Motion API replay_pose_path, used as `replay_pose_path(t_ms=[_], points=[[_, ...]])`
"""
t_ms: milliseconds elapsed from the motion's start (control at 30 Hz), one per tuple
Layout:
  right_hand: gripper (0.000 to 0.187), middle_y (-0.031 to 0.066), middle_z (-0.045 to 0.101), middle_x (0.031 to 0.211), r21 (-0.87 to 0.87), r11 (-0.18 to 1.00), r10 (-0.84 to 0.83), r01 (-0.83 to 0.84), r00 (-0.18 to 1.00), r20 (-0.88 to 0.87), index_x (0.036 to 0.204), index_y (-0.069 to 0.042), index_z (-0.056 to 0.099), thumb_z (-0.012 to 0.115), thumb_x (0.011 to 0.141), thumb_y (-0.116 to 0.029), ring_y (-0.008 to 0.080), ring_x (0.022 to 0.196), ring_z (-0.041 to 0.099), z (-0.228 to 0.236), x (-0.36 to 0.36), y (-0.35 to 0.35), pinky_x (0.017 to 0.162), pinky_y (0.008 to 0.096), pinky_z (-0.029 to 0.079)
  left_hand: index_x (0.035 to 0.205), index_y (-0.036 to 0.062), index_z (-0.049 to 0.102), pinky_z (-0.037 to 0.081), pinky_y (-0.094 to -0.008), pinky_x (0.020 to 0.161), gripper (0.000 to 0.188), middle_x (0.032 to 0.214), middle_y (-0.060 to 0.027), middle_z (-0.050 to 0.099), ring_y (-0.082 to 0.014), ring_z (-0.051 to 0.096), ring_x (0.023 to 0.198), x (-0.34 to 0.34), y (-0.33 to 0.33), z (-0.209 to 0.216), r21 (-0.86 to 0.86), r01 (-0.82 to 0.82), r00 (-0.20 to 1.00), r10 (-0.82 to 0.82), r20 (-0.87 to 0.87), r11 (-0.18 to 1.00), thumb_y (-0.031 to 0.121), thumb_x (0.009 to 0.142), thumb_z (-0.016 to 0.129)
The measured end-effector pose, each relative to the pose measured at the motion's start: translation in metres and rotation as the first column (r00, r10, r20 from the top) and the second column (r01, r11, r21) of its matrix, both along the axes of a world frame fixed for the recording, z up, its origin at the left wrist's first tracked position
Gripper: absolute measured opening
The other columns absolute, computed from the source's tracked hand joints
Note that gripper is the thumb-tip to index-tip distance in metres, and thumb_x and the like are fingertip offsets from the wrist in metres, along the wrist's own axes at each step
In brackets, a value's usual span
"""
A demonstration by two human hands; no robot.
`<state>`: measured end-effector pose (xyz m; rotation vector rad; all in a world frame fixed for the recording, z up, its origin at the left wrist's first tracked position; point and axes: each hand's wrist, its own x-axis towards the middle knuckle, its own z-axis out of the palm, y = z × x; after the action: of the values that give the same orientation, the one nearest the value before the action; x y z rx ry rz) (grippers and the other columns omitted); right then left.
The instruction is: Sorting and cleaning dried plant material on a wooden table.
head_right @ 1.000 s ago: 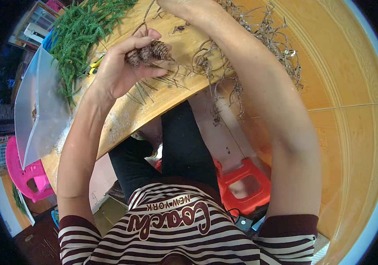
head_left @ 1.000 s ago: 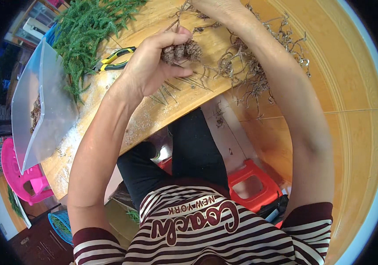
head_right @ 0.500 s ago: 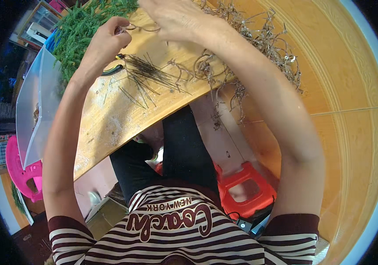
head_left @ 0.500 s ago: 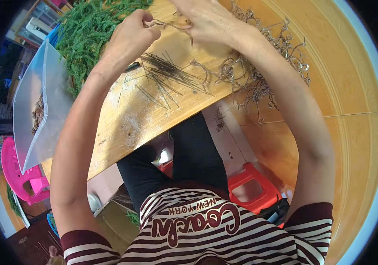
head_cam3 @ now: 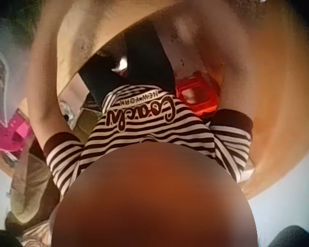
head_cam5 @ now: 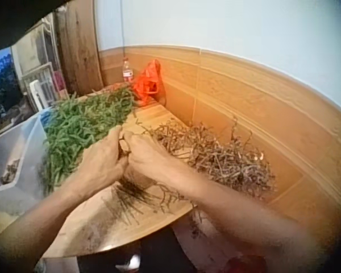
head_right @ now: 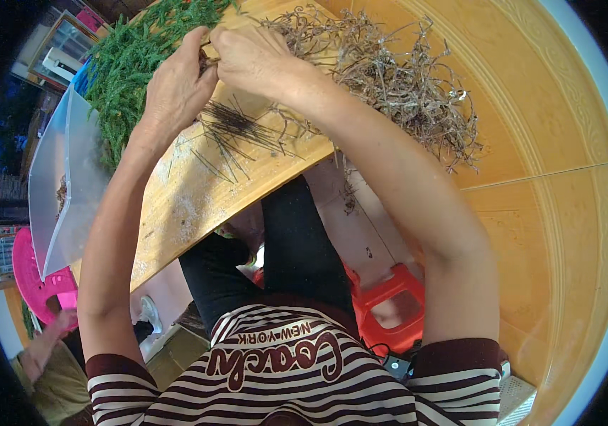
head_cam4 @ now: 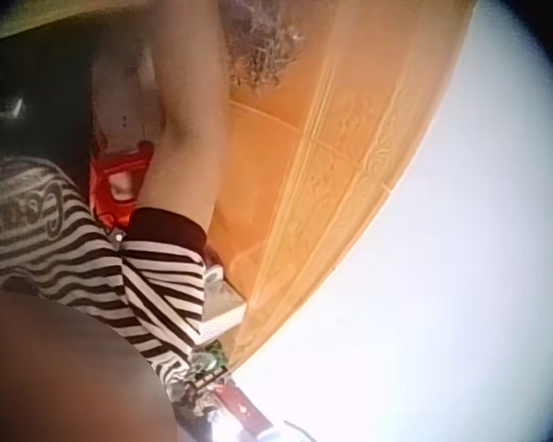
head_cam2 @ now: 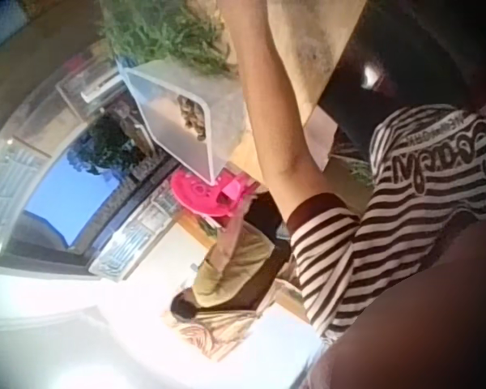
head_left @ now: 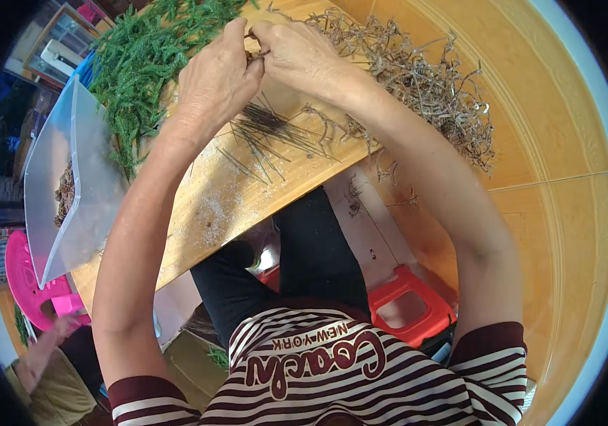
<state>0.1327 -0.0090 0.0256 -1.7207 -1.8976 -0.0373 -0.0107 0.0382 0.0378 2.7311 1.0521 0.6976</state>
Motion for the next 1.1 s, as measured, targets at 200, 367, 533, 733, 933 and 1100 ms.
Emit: replay_pose_path(t_ms=[200, 367, 533, 733, 933, 1100], points=[[0.021, 0.0246, 0.069, 0.093, -0.071, 0.996, -0.042, 0.054, 0.985, 0.167, 0.093, 0.002, 0.067, 0.058, 0.08, -0.011, 0.0375, 0.086, 0.069, 0.009, -0.008, -0.01, 0.07, 0.0495, 0.054, 0.113, -0.0003, 0.057, 0.051, -0.0498, 0.082, 0.033, 0.105, -0.0245, 0.062, -0.0432, 0.063, 0.095, -0.008, 0.018, -0.02, 0.144, 0.088, 0.984, -0.109, 0.144, 0.986, 0.016, 0.085, 0.059], [0.017, 0.0223, 0.066, 0.074, 0.216, 0.976, -0.006, -0.035, 0.983, 0.184, 0.087, 0.0, 0.063, 0.053, 0.084, -0.014, 0.039, 0.073, 0.068, -0.021, -0.005, 0.0, 0.064, 0.0482, 0.053, 0.11, 0.0017, 0.06, 0.051, -0.0484, 0.084, 0.029, 0.106, -0.0228, 0.062, -0.0414, 0.062, 0.098, -0.006, 0.019, -0.026, 0.096, 0.052, 0.996, -0.058, 0.065, 0.994, 0.014, 0.084, 0.06], [0.024, 0.0205, 0.067, 0.071, 0.07, 0.997, -0.045, 0.036, 0.99, 0.137, 0.081, -0.001, 0.067, 0.052, 0.087, -0.019, 0.0387, 0.071, 0.068, -0.005, -0.014, -0.005, 0.064, 0.048, 0.053, 0.104, 0.0021, 0.061, 0.051, -0.0487, 0.084, 0.023, 0.104, -0.022, 0.062, -0.0405, 0.062, 0.098, -0.011, 0.018, -0.024, 0.059, 0.036, 0.999, -0.035, -0.018, 0.998, 0.013, 0.084, 0.06], [0.03, 0.0218, 0.067, 0.072, -0.139, 0.99, 0.029, 0.014, 0.952, 0.304, 0.079, -0.001, 0.069, 0.052, 0.088, -0.024, 0.0389, 0.071, 0.068, 0.017, -0.02, -0.016, 0.065, 0.0487, 0.053, 0.092, 0.0042, 0.057, 0.054, -0.0486, 0.074, 0.012, 0.094, -0.0181, 0.06, -0.0395, 0.065, 0.089, -0.014, 0.04, -0.026, 0.279, 0.151, 0.988, -0.139, -0.064, 0.948, 0.012, 0.084, 0.06], [0.027, 0.0194, 0.07, 0.081, -0.197, 0.98, 0.015, 0.026, 0.979, 0.202, 0.084, -0.002, 0.071, 0.053, 0.086, -0.023, 0.036, 0.077, 0.069, 0.019, -0.019, -0.003, 0.068, 0.0469, 0.054, 0.091, 0.0062, 0.057, 0.055, -0.0479, 0.069, 0.009, 0.092, -0.0162, 0.059, -0.0394, 0.066, 0.082, -0.003, 0.051, -0.021, 0.369, 0.219, 0.976, -0.207, -0.073, 0.903, 0.012, 0.085, 0.059], [0.028, 0.0194, 0.071, 0.087, -0.275, 0.961, 0.019, 0.012, 0.993, 0.112, 0.089, -0.003, 0.073, 0.053, 0.084, -0.021, 0.0354, 0.084, 0.07, 0.024, -0.014, 0.008, 0.073, 0.0471, 0.055, 0.097, 0.0058, 0.056, 0.052, -0.0495, 0.072, 0.016, 0.095, -0.0161, 0.061, -0.0401, 0.063, 0.09, 0.006, 0.063, -0.017, 0.221, 0.167, 0.976, -0.13, -0.174, 0.961, 0.015, 0.086, 0.06]])
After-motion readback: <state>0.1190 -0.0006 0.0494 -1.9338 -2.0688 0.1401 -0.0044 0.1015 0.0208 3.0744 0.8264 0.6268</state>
